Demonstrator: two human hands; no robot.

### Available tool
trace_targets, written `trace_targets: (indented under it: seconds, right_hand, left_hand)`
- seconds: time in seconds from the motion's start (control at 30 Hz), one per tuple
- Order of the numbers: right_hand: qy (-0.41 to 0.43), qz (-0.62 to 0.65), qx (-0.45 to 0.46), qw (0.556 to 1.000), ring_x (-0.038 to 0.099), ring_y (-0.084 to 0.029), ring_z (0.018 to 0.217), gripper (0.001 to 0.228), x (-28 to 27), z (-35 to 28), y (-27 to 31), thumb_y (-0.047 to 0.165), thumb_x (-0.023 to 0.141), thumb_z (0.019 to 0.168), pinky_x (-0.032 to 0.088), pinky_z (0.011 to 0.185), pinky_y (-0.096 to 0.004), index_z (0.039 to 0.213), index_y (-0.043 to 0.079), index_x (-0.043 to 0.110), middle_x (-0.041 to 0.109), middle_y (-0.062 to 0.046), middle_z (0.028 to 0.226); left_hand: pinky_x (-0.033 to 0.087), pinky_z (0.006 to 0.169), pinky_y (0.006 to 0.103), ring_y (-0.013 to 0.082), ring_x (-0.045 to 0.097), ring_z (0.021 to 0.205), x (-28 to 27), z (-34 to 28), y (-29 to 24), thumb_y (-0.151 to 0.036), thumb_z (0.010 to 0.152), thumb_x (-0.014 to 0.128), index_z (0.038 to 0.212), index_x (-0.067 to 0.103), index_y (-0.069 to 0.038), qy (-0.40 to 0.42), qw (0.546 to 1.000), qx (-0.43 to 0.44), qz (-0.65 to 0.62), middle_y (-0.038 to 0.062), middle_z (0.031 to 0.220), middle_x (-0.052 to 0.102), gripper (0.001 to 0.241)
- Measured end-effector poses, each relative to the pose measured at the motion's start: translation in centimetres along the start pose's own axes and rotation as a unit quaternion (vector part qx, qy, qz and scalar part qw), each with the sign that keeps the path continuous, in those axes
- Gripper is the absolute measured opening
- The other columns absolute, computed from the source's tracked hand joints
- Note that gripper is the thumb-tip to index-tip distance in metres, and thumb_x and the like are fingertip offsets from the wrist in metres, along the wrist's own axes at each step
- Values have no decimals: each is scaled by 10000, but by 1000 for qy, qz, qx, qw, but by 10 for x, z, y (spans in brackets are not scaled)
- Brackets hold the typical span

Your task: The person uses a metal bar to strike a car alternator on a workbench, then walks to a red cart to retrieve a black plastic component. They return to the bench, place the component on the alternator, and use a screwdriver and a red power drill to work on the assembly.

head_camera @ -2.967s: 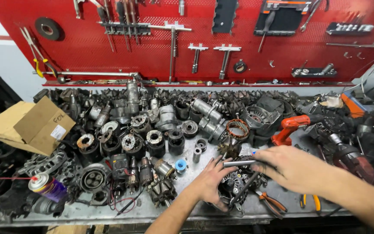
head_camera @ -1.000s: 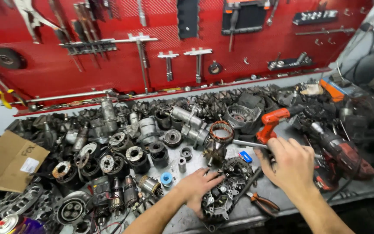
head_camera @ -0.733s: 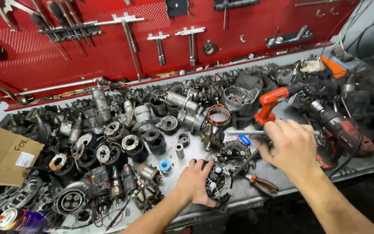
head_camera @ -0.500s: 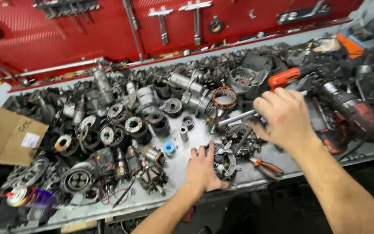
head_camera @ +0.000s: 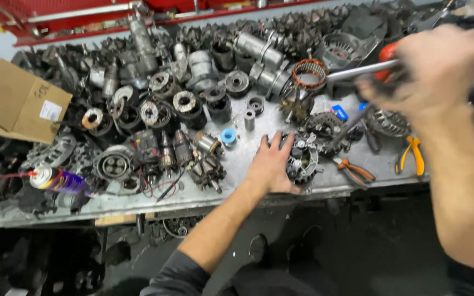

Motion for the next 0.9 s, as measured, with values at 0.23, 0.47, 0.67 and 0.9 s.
trace_targets:
  seconds: [0.23,0.47,0.67,0.9]
  right_hand:
    - [-62,250,10,966,557,-275,692,613,-12,-22,15,648,647,947,342,681,-321,758,83,504,541,-93,727]
    - [-76,206,-42,975,480,-311,582,699,-26,-15,47,717,663,810,315,658,-414,688,52,486,454,-98,618]
    - [-71,287,-49,954,486,-348,584,662,-15,-28,43,612,739,824,374,592,-431,702,11,488,399,-132,627]
    - [-74,355,-52,930,510,-328,605,671,-29,-12,53,580,764,936,382,583,-396,828,-60,598,457,-151,723]
  left_hand:
    - [277,1188,619,620,286,1390,9,-6,3,-473,388,975,1566,261,-97,-27,992,125,15,292,1612,232,1428]
    - [222,1219,613,549,302,1422,7,-8,1,-435,399,983,1557,250,-82,-50,990,133,2,291,1577,272,1415]
    - [218,1223,605,538,310,1423,5,-9,1,-454,403,981,1549,262,-86,-52,990,129,11,284,1573,283,1402]
    - [212,1221,604,555,277,1429,8,-8,2,-436,419,985,1548,265,-91,-65,990,126,10,284,1573,275,1383]
Point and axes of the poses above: each hand's wrist, its own z-axis towards the middle knuckle, its own x-axis out of the palm, y = z × x, the point moved 6 cm from there along z, towards the middle knuckle
